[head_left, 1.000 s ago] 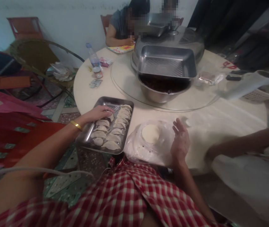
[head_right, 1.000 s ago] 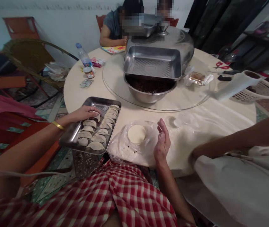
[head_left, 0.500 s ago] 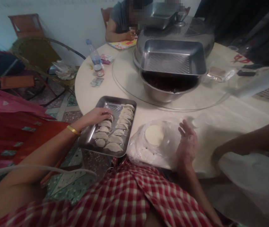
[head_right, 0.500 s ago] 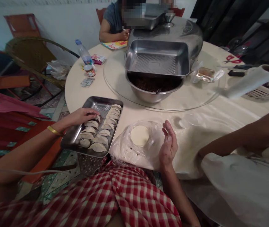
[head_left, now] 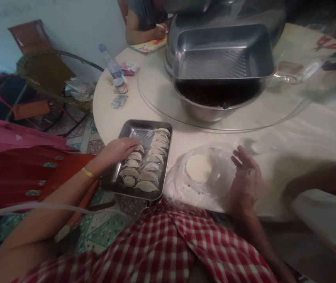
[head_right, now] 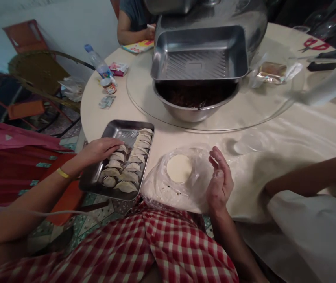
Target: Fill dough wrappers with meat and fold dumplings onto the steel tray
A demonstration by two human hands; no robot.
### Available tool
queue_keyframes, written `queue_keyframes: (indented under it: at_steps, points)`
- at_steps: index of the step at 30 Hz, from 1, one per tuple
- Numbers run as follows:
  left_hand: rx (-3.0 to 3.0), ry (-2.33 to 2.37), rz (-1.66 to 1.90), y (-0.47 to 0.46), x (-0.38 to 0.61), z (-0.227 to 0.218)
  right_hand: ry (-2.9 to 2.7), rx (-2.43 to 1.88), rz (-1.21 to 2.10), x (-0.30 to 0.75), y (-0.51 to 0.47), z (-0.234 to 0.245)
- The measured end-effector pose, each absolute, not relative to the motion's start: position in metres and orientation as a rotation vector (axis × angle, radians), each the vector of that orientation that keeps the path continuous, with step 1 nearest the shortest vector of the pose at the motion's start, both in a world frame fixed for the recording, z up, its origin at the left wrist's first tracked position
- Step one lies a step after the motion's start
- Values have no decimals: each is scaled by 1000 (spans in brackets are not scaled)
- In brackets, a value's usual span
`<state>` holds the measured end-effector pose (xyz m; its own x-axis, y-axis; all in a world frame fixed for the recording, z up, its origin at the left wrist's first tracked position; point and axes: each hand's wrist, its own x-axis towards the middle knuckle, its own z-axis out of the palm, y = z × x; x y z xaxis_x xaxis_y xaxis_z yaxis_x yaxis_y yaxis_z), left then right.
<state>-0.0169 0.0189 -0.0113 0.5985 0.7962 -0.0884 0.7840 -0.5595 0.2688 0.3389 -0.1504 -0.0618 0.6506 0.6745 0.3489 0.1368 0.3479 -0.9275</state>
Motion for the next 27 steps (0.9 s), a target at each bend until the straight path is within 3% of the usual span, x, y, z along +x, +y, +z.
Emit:
queue_keyframes:
  at_steps: [27]
  points:
    - [2678, 1280, 3, -39, -37, 3, -868, -1181, 381, 337, -153, -57]
